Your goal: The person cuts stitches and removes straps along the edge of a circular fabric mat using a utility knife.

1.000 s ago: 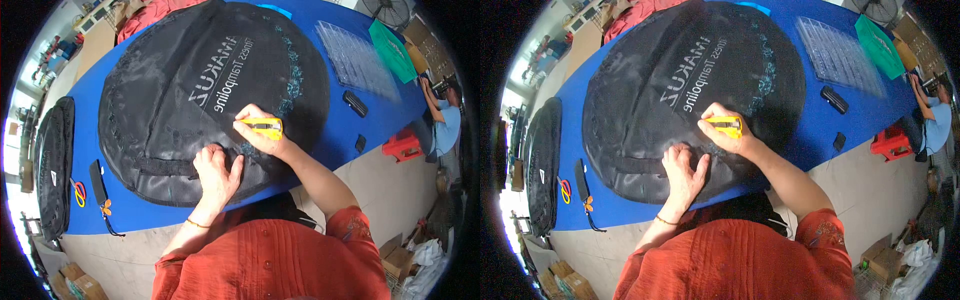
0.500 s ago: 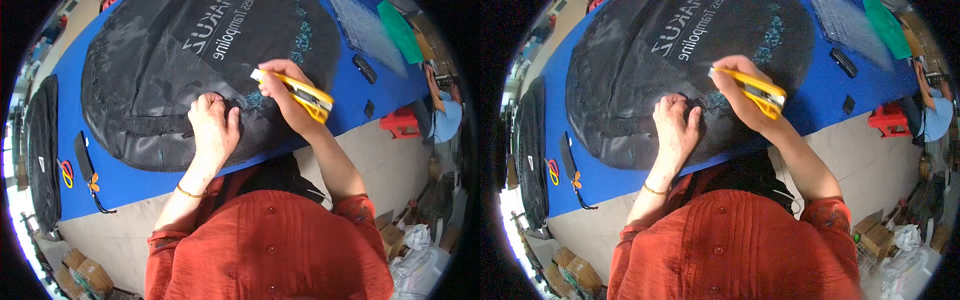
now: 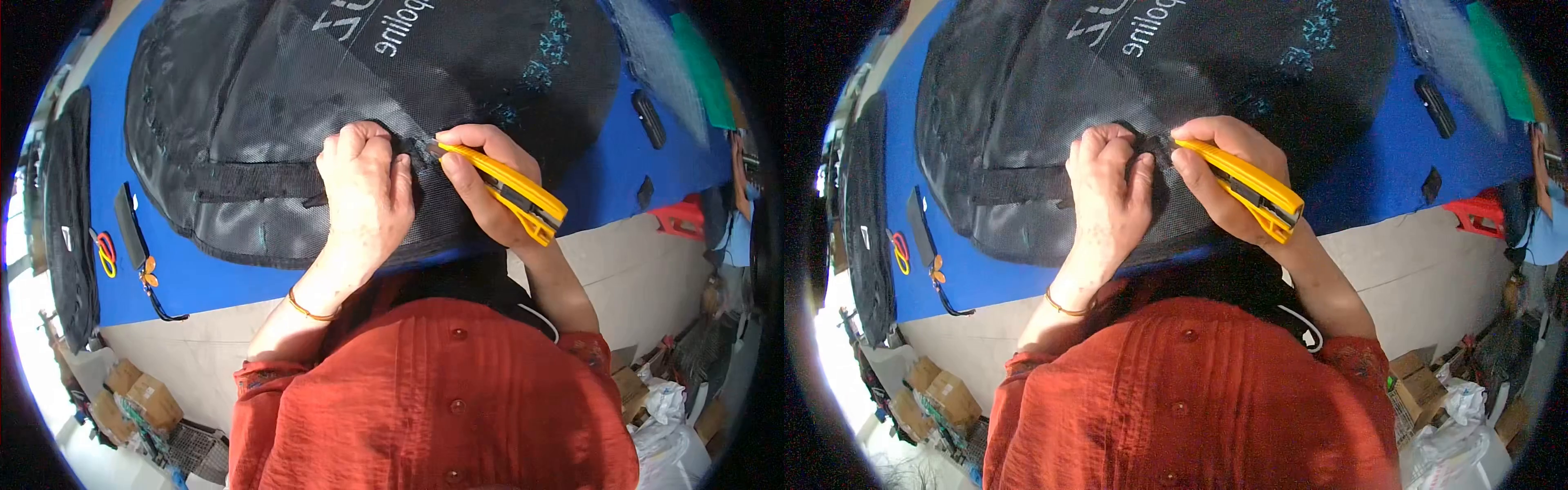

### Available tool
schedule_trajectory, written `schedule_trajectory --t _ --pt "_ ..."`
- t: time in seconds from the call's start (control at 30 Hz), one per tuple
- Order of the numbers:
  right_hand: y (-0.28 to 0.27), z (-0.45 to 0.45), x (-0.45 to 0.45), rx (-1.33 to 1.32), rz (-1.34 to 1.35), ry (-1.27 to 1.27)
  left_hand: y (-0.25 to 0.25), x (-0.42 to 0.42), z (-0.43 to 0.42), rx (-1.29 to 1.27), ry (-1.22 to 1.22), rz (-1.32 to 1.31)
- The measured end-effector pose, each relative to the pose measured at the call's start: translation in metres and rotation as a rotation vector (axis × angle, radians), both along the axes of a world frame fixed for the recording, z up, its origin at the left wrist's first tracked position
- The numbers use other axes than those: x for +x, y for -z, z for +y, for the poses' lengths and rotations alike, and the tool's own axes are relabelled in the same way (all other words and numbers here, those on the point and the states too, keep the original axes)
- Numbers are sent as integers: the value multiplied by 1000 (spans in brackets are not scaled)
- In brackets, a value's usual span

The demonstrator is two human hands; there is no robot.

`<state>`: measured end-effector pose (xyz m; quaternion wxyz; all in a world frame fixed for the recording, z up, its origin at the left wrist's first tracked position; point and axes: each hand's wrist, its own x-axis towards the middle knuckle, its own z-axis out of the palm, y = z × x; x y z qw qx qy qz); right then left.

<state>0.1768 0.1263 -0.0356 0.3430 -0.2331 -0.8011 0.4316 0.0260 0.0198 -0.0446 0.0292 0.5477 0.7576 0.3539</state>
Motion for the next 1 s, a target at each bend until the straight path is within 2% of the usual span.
schedule_trajectory --t 0.3,0.37,0.5,0.77,1.0 --pt "1 3 -1 87 -46 -15 -2 0 1 -13 -6 -16" --pt "1 0 -3 -19 26 18 -2 0 1 -15 -9 -19" --pt "0 -1 -2 -44 9 22 -1 0 1 -12 -6 -13" --pt "5 4 -2 144 -3 -28 -1 0 1 -10 -1 -3" --pt "2 5 1 131 -29 -33 -1 0 0 -12 -7 2"
